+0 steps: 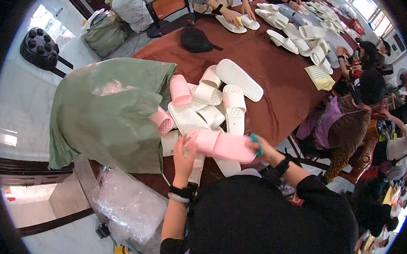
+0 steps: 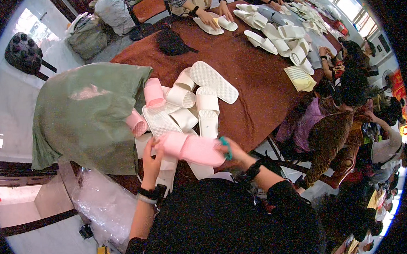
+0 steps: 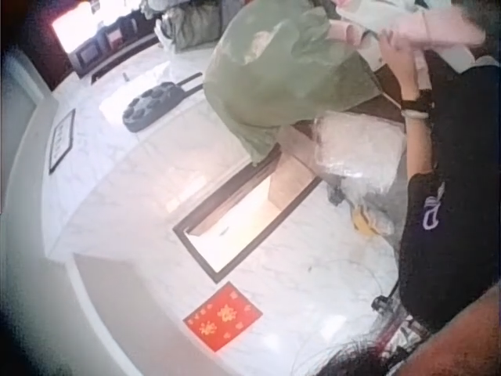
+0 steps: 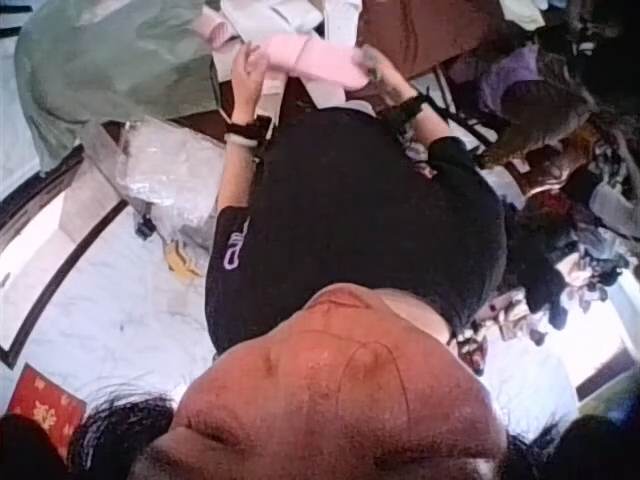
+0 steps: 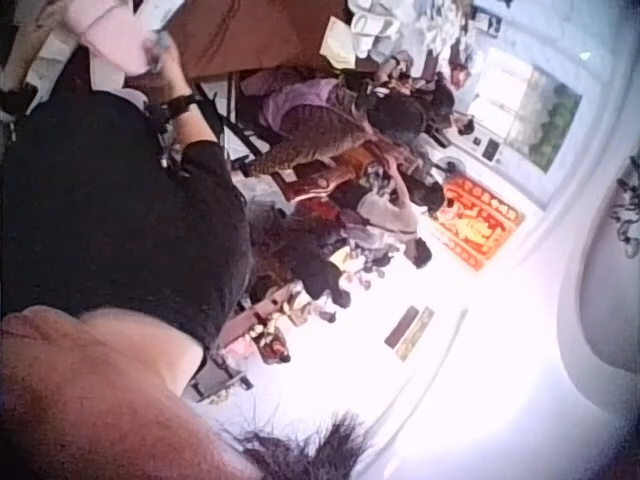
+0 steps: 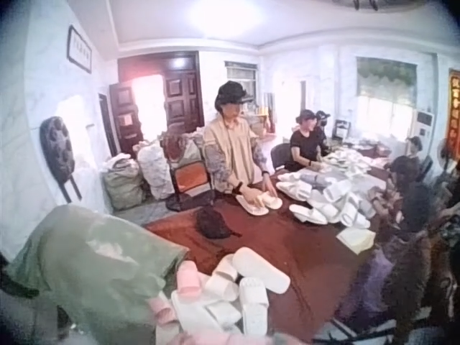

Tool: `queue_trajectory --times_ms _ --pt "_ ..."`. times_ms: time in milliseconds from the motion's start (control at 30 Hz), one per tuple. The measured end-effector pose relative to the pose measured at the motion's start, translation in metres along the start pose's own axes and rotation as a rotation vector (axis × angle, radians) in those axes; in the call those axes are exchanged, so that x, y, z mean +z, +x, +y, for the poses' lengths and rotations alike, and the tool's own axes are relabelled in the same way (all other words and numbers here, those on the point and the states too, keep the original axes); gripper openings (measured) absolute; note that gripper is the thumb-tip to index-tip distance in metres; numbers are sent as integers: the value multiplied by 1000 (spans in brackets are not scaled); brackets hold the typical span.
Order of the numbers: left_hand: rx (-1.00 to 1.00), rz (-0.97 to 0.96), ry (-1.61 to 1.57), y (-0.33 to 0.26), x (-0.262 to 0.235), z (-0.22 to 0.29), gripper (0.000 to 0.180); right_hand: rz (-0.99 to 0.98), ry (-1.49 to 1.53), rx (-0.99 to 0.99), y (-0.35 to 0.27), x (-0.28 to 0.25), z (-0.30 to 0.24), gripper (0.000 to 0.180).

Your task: Trim excess material from slippers and package them into plastic bags within a shoe manufacturing environment.

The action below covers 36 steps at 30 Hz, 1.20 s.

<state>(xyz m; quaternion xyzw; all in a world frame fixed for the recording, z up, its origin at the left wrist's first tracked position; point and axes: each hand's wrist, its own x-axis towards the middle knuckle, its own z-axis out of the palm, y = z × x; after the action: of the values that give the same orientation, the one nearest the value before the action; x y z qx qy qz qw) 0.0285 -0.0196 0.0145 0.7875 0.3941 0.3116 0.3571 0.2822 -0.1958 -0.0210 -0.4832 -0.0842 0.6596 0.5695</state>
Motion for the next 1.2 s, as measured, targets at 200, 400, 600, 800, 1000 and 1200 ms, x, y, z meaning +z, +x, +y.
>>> queue_trajectory --times_ms 200,400,600,800,1000,1200 --pt "221 -450 764 28 23 -10 83 323 188 -511 41 -111 -74 33" --pt "339 -434 679 37 57 -46 64 206 231 -428 39 -76 -122 29" --pt "302 -3 467 88 -15 9 32 -76 -229 -166 34 -31 -60 52" --pt "450 175 511 96 -76 68 24 -482 -320 28 38 45 -30 61" --pt "437 170 559 69 -121 115 24 -842 28 189 26 105 -40 63" --pt "446 183 532 36 -136 115 26 -861 99 296 29 139 -31 66"
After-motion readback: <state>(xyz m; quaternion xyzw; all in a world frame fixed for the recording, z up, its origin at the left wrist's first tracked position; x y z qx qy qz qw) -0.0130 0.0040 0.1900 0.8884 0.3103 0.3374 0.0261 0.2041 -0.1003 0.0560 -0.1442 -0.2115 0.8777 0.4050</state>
